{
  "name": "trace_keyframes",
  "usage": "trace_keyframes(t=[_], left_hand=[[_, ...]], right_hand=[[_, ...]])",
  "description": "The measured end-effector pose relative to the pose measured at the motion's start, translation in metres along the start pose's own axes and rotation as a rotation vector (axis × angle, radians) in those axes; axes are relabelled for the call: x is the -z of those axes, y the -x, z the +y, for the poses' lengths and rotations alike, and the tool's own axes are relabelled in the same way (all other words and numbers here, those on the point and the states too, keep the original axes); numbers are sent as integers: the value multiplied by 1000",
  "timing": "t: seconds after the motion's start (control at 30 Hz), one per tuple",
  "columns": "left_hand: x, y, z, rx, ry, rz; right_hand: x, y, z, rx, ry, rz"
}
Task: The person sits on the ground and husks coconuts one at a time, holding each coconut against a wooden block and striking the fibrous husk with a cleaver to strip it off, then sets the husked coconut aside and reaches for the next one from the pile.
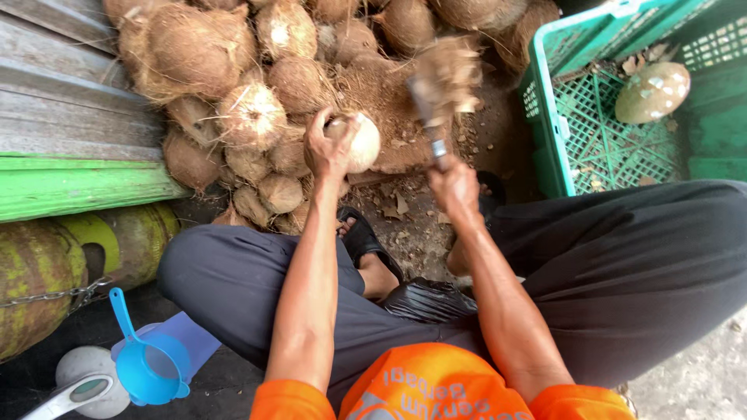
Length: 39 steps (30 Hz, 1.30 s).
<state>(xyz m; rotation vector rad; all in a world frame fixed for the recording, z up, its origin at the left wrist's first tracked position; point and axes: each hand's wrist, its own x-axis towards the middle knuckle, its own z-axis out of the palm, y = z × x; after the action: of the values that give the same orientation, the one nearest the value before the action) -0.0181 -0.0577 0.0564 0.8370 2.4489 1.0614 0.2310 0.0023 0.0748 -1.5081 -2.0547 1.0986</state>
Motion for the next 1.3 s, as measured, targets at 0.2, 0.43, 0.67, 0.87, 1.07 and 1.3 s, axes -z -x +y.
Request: trace_keyframes(t=[0.2,0.43,0.67,0.87,1.07,1.3], left_hand=[[-16,38,32,-239,1,341],[7,1,3,48,133,-10],[-23,-6,20,204,-10,128],[-21,-11,31,360,-67,163],[-33,-9,13,371,11,168],[-30,-16,4,246,-128,95]], right_hand=[[25,-11,-29,-388,-185,-113],[23,1,-53,-263,-136,-259],[2,22,-59,-203,-227,-228],[-10,23,-66,-260,-233,-289],[-19,25,-56,-141,-433,-164],[-24,12,-51,-308,-148,-361]])
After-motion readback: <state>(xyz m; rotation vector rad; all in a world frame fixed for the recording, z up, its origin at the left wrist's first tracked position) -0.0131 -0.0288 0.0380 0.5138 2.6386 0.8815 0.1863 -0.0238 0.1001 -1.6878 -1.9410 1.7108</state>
